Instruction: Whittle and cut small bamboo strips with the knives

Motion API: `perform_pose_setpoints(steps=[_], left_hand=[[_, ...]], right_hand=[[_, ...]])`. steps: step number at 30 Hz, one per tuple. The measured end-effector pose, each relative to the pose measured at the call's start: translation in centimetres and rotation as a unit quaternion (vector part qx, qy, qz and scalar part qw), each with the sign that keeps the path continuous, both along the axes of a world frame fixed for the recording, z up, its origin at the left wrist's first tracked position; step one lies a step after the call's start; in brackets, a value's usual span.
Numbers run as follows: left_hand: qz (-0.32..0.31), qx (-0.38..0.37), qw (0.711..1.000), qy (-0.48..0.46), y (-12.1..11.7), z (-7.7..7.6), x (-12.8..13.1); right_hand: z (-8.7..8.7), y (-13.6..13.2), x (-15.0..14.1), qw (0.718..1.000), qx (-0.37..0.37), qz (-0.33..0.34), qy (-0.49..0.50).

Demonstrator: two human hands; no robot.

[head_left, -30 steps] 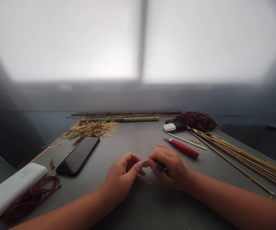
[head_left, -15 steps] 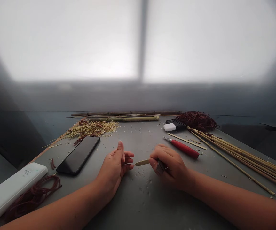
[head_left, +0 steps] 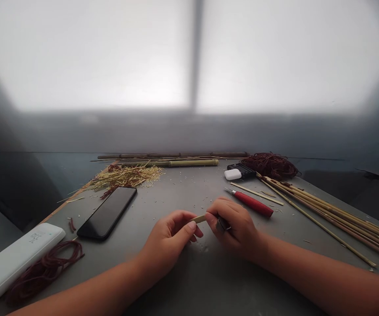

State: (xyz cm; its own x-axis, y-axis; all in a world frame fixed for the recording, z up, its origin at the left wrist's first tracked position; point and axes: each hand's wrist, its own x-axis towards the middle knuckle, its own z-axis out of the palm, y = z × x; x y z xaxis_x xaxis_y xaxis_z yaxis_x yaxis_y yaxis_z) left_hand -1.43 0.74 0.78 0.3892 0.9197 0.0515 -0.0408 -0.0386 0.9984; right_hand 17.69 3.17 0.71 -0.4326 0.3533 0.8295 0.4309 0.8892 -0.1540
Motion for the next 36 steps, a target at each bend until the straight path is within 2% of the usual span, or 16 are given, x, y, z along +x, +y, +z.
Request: perform_pose_setpoints(steps=[6, 13, 16, 19, 24, 36], left_hand=[[0.028, -0.030, 0.999, -0.020, 0.33, 0.27, -0.20], [0.079, -0.055, 0.990, -0.101, 0.78, -0.43, -0.33], [0.086, -0.087, 0.984, -0.129, 0.70, -0.36, -0.17], [0.082, -0.087, 0.988, -0.101, 0.62, -0.12, -0.05], [0.058, -0.021, 0.998, -0.028, 0.62, -0.21, -0.11], [0.065, 0.043, 0.996, 0.045, 0.32, -0.55, -0.04]], right_hand=[[-0.06, 0.04, -0.01, 1.000, -0.004, -0.020, 0.008], [-0.16, 0.35, -0.06, 0.996, 0.010, 0.053, -0.077], [0.05, 0.23, 0.01, 0.994, 0.005, 0.041, -0.101], [0.29, 0.09, 0.18, 0.995, -0.020, 0.015, -0.098], [0.21, 0.06, 0.22, 0.993, -0.039, -0.010, -0.109], [-0.08, 0.18, -0.19, 0.971, -0.099, -0.114, -0.188]])
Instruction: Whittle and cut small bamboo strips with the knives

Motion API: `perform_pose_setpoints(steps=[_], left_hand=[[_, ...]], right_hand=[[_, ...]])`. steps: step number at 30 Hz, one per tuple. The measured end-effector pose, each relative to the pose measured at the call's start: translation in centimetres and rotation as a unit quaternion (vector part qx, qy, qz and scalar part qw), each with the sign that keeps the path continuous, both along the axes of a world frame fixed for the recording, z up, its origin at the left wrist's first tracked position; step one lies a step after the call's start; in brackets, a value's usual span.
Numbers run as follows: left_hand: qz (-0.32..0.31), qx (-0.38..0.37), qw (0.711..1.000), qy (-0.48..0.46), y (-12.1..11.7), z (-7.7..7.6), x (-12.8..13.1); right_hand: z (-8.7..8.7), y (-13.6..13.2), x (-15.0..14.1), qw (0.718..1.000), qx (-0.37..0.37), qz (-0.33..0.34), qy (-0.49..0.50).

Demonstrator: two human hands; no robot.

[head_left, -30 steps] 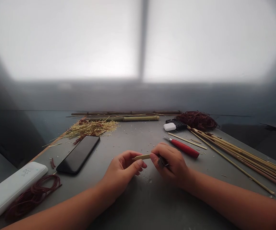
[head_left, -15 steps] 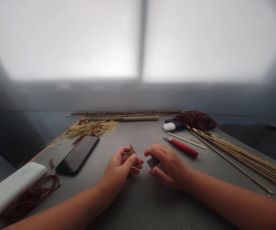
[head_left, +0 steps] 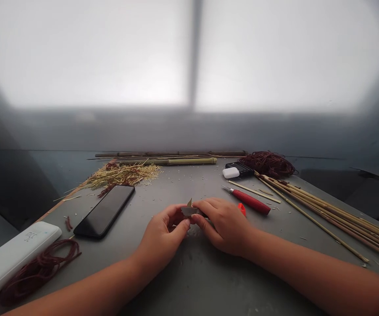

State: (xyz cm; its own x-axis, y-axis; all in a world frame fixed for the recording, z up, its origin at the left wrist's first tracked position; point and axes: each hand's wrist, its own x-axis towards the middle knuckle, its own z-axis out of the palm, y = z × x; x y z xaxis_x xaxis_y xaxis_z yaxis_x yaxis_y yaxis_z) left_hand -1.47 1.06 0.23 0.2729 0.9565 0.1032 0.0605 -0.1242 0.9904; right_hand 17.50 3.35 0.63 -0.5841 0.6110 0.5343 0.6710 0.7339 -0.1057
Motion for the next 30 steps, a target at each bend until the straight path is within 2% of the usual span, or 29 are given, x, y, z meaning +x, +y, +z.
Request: perform_pose_setpoints(steps=[3, 9, 14, 23, 30], left_hand=[[-0.005, 0.008, 1.000, 0.020, 0.03, 0.03, -0.08], [0.032, 0.025, 0.998, 0.055, 0.22, 0.10, -0.20], [0.024, 0.006, 0.998, 0.062, 0.14, 0.30, -0.22], [0.042, 0.024, 0.993, 0.107, -0.05, 0.69, 0.06], [0.032, 0.030, 0.993, 0.113, -0.13, 0.25, 0.19]], right_hand=[[-0.09, 0.02, 0.08, 1.000, -0.001, 0.009, -0.004], [-0.24, 0.05, 0.22, 0.999, -0.002, 0.031, -0.014], [-0.26, 0.09, 0.25, 0.999, -0.002, 0.034, -0.002], [-0.23, -0.08, 0.08, 0.999, 0.007, 0.041, 0.018], [-0.40, -0.14, 0.09, 0.999, 0.036, 0.034, 0.021]])
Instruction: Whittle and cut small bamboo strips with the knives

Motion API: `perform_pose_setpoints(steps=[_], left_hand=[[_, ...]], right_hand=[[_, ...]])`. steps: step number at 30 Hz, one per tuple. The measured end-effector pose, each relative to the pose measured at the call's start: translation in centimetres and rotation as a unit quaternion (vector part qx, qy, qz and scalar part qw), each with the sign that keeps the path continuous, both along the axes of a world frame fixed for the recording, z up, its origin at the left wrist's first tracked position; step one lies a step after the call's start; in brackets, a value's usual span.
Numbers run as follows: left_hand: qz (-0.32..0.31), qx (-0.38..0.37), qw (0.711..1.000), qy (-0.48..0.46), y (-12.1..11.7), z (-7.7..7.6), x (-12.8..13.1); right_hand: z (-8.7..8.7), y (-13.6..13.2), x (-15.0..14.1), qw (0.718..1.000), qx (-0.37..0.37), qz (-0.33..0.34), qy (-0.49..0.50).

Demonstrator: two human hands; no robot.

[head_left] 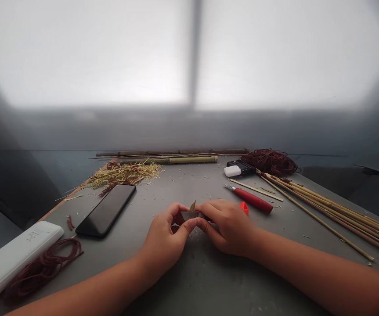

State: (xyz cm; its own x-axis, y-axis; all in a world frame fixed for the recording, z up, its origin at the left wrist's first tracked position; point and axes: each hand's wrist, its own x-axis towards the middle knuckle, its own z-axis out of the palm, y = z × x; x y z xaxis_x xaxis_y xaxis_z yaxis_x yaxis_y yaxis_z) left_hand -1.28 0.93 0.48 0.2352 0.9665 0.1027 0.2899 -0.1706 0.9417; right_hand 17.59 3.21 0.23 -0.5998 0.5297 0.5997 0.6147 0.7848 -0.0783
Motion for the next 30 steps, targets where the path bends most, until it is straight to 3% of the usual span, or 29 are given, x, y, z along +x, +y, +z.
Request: perform_pose_setpoints(steps=[12, 30], left_hand=[[0.001, -0.007, 1.000, -0.023, 0.04, -0.14, 0.14], [0.035, -0.009, 0.999, -0.023, -0.06, 0.14, 0.55]], right_hand=[[0.01, -0.25, -0.17, 1.000, 0.023, -0.013, 0.014], [-0.43, -0.42, -0.37, 0.997, -0.014, -0.065, 0.029]])
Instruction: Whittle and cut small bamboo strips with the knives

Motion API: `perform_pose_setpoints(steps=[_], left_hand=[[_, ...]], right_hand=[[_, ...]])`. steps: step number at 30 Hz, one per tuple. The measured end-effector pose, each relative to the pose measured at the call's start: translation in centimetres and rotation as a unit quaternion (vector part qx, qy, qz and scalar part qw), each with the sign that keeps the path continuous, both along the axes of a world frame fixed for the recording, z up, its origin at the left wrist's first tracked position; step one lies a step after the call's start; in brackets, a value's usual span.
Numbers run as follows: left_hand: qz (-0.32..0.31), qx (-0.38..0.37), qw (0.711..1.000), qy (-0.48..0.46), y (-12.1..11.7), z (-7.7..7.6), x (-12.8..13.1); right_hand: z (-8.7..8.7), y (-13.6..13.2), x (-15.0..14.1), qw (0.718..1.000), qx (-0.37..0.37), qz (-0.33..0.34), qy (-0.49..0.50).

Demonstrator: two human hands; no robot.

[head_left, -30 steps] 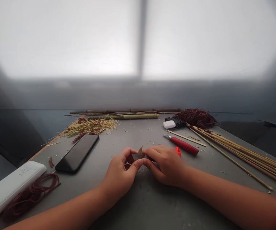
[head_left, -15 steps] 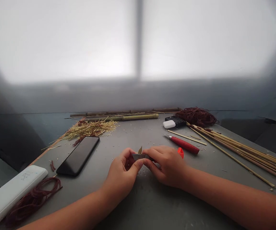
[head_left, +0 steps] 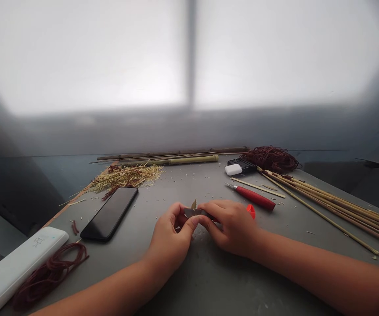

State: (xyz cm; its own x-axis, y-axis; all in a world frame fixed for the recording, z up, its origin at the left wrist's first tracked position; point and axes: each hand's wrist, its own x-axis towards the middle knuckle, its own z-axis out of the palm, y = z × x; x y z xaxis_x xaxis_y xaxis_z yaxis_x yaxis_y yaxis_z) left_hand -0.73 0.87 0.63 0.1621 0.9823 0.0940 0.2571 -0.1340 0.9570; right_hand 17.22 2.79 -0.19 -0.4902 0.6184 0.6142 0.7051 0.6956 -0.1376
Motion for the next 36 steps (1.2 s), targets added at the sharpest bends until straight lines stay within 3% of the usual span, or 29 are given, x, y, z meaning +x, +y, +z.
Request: perform_pose_setpoints(steps=[9, 14, 19, 24, 29, 36], left_hand=[[0.005, -0.034, 0.998, -0.043, -0.6, 0.3, 0.1], [-0.003, -0.045, 0.998, -0.036, -2.2, 0.2, -0.1], [0.023, -0.079, 0.992, -0.099, -1.5, 0.1, -0.3], [-0.002, -0.095, 0.986, -0.134, -0.7, 0.1, -0.2], [-0.019, -0.074, 0.993, -0.090, -0.8, 0.1, -0.3], [-0.027, -0.031, 0.999, -0.006, -1.1, -0.4, -0.3]], right_hand=[[0.3, 0.2, 0.0, 0.999, -0.034, -0.005, 0.013], [0.8, 1.1, 0.9, 0.995, -0.013, -0.071, 0.062], [0.6, 0.8, 0.8, 0.999, 0.028, -0.010, 0.032], [0.7, 0.6, 0.5, 0.997, 0.063, 0.049, 0.005], [0.7, 0.4, 0.1, 0.994, 0.049, 0.083, -0.046], [0.3, 0.3, 0.3, 0.993, 0.005, 0.111, -0.037]])
